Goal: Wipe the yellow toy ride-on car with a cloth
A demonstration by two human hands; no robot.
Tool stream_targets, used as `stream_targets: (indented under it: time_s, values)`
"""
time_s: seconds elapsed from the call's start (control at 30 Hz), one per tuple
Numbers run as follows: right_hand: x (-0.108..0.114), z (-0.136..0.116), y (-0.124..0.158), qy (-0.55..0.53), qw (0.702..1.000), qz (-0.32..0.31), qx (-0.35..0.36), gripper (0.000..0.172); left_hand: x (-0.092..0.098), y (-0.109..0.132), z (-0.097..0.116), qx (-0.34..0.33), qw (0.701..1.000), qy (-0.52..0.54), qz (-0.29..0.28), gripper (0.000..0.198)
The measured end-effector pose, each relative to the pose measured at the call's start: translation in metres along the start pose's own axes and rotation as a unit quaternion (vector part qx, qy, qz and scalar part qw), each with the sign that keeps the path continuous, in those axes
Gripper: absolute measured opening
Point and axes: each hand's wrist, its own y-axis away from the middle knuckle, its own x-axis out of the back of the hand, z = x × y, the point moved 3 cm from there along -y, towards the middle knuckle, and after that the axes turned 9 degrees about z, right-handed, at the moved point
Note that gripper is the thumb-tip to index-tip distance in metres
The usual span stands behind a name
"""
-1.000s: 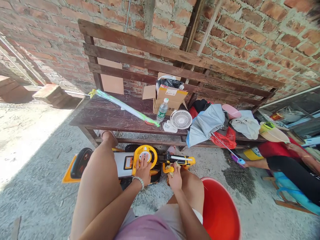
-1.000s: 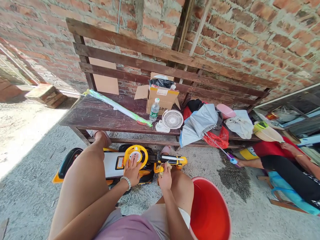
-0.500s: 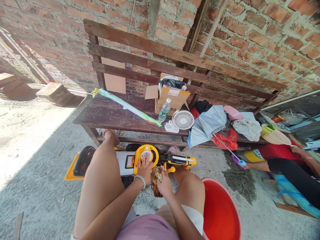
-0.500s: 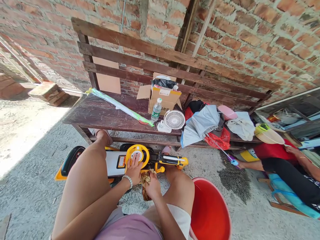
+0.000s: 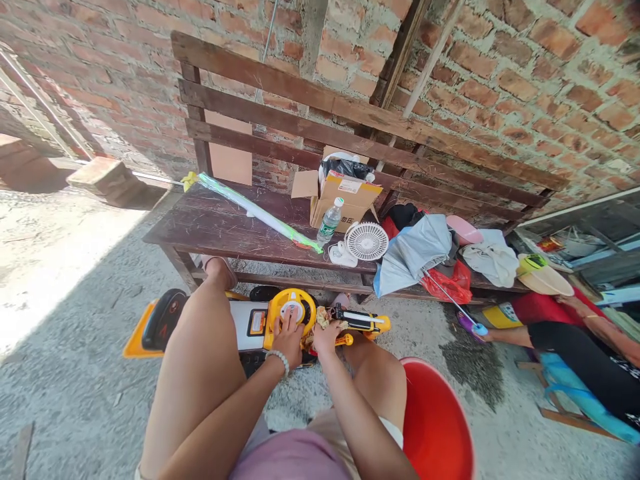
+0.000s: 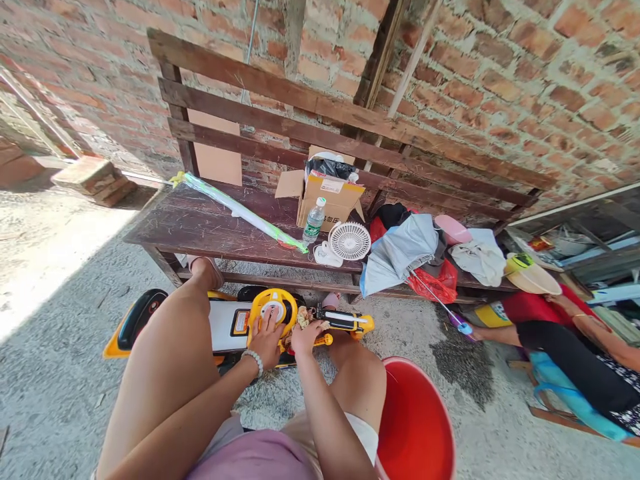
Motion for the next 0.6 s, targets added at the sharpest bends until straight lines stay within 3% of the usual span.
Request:
stream_targets:
  time_s: [0.1,0.2,0.37,0.6]
  values:
    - [-0.007,0.005,0.017,-0.014,0.995,-0.046,-0.084,0.070,-0.001,0.000,0.001,0.003,1.000,0.010,0.001,0.068]
    - [-0.004,0.014,0.033,-0.024,0.998,-0.051,-0.025,0.076,-0.002,0.000,0.000,-0.005,1.000,0.014,0.005,0.068]
    - [0.002,0.022,0.040,0.059,0.993,-0.045,0.095,0.088,-0.004,0.000,-0.002,0.003,1.000,0.006,0.004,0.070]
    - [0.011,0.003,0.008,0.063,0.988,-0.116,0.082,0.095,0.000,0.000,-0.001,-0.002,1.000,0.008,0.006,0.071]
